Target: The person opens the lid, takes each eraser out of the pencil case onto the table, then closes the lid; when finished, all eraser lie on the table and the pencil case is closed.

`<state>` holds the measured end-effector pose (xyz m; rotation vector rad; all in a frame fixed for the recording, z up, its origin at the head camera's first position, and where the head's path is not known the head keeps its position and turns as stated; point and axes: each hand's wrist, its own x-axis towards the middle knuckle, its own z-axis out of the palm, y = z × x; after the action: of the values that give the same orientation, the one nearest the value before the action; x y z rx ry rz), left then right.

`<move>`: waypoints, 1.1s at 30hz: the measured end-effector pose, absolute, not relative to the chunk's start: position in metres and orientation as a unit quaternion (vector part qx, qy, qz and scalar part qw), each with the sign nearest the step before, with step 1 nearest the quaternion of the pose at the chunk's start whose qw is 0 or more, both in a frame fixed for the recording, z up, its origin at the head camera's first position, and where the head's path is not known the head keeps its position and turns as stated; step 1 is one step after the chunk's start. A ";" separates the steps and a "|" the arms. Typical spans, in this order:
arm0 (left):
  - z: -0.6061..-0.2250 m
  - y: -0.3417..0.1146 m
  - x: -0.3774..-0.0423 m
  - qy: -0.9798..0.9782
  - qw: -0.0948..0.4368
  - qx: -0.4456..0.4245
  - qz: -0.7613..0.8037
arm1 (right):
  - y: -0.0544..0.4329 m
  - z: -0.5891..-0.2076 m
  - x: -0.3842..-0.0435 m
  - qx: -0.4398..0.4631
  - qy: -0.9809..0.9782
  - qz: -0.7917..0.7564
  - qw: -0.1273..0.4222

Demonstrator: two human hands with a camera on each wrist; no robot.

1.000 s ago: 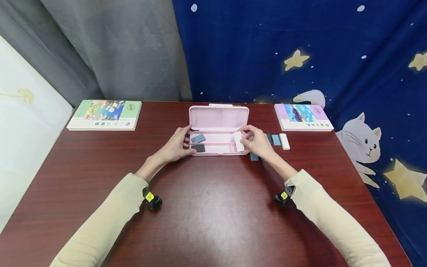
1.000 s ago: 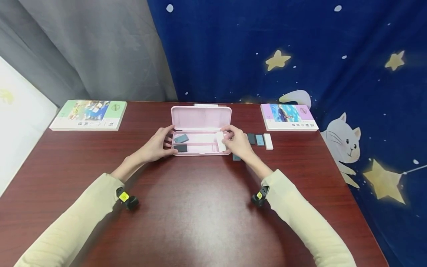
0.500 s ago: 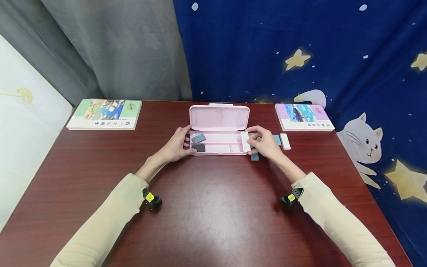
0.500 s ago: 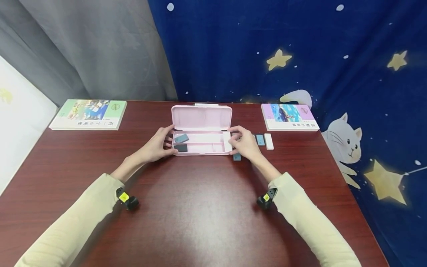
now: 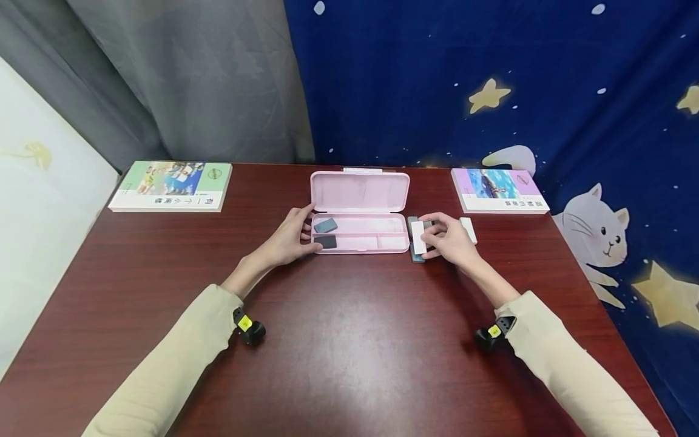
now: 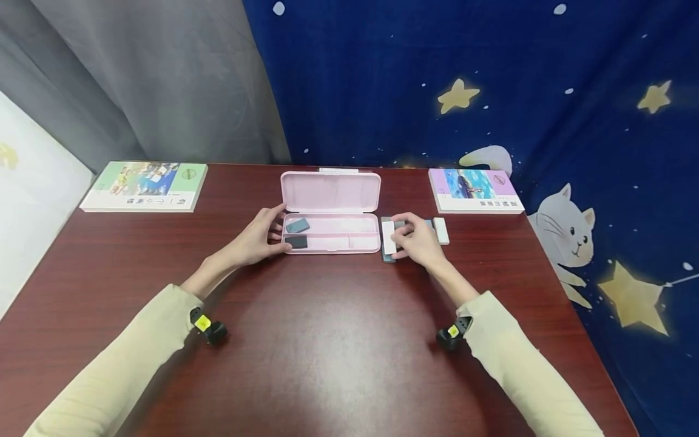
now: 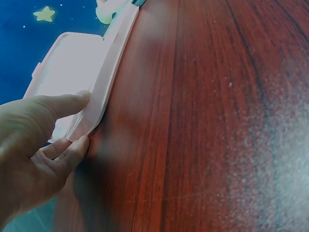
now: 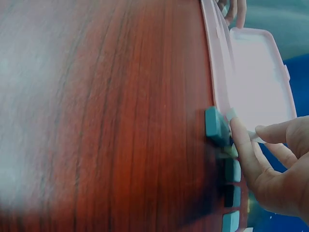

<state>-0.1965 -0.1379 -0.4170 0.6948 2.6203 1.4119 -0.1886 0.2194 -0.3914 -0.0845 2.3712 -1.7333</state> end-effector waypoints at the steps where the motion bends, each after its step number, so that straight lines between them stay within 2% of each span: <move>1: -0.417 -0.138 -0.197 0.857 0.042 0.227 0.461 | 0.221 -0.392 -0.188 -0.026 0.804 -0.586 0.102; 24: -0.414 -0.137 -0.195 0.856 0.049 0.220 0.466 | 0.250 -0.400 -0.177 0.000 0.813 -0.561 0.159; 33: -0.415 -0.137 -0.195 0.857 0.049 0.221 0.462 | 0.252 -0.403 -0.176 0.005 0.828 -0.539 0.153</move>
<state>-0.1955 -0.1372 -0.4151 0.6745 2.6125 1.4076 -0.1756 0.2516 -0.4029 0.0152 2.3758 -1.5468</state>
